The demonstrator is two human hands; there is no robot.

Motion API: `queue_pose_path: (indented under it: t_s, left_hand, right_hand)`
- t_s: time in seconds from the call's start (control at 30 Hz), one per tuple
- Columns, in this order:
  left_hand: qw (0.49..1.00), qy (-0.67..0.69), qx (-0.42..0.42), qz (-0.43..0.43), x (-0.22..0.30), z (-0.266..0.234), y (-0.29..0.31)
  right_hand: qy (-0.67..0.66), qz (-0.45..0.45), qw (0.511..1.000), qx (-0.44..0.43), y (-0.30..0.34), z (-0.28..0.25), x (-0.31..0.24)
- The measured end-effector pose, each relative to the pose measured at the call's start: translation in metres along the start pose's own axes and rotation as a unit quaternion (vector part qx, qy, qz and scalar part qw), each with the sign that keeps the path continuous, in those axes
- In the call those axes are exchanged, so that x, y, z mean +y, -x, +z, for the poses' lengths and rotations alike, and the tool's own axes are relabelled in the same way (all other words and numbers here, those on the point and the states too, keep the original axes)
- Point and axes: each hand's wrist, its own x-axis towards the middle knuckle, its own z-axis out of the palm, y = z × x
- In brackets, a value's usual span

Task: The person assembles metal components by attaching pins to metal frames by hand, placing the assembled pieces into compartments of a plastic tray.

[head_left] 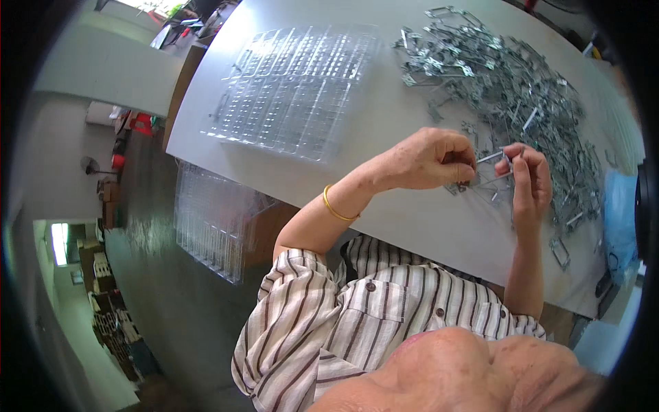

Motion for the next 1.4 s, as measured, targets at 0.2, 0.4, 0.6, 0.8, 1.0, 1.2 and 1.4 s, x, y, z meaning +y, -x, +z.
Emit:
queue_pose_path:
  t_s: [0.2,0.4,0.6,0.8,1.0,1.2,1.4]
  left_hand:
    - [0.996,-0.021,0.040,-0.072,0.010,-0.010,0.041]
    - [0.968,-0.091,0.228,-0.060,0.019,-0.054,0.097]
    - [0.840,-0.270,0.448,-0.144,-0.003,-0.135,0.165]
    - [0.744,-0.351,0.502,-0.266,-0.031,-0.229,0.223]
    - [0.732,-0.418,0.434,-0.319,-0.055,-0.267,0.245]
    - [0.737,-0.419,0.395,-0.356,-0.071,-0.284,0.241]
    - [0.746,-0.405,0.384,-0.362,-0.078,-0.296,0.245]
  right_hand:
    - [0.002,0.013,1.000,-0.014,0.005,0.011,-0.011]
    - [0.028,0.056,0.993,-0.095,0.019,0.030,-0.024]
    - [0.027,0.056,0.948,-0.311,0.053,0.079,-0.010]
    - [-0.048,0.170,0.910,-0.374,0.076,0.112,0.005]
    - [-0.040,0.212,0.909,-0.356,0.075,0.110,0.008]
    - [-0.053,0.222,0.909,-0.349,0.074,0.111,0.006]
    - [-0.042,0.211,0.910,-0.354,0.072,0.109,0.003]
